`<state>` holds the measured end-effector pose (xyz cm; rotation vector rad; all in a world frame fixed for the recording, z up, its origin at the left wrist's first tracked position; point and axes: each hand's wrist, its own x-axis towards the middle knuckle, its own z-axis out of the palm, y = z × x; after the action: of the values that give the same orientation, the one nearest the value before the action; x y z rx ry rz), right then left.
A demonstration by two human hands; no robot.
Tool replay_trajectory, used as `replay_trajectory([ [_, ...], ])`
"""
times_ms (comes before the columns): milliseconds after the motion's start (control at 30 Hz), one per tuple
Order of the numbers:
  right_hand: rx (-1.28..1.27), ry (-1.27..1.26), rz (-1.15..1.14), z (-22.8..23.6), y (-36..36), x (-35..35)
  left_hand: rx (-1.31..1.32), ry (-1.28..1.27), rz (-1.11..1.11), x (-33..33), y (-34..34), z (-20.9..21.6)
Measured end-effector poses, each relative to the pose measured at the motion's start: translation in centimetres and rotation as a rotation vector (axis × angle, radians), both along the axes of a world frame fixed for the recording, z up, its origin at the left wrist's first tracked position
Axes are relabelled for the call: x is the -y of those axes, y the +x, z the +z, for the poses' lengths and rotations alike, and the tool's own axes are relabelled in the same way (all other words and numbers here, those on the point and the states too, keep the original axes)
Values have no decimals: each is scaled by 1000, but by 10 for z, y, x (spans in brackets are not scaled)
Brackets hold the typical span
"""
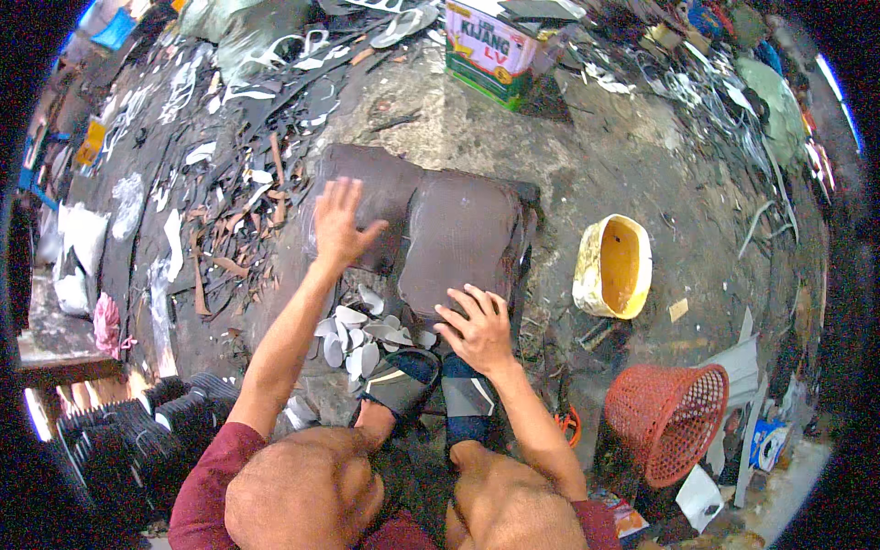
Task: The person sits on the floor and repeatedly trims the edges of dark brown rubber sheets using a small blade. They lift each sheet, trim along the perimeter, and place it back into a stack. The process is repeated for multiple sheets.
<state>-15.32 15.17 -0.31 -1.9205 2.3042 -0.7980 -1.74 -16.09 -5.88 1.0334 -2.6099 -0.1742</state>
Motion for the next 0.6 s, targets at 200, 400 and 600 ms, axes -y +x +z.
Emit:
replay_trajectory([
  [200, 43, 32, -11, 7, -7, 26, 151, 211, 78, -3, -31, -18],
  [400, -4, 122, -112, 4, 6, 49, 297, 52, -106, -19, -38, -7],
  [600, -142, 37, -31, 9, 19, 59, 190, 122, 42, 3, -35, -21],
])
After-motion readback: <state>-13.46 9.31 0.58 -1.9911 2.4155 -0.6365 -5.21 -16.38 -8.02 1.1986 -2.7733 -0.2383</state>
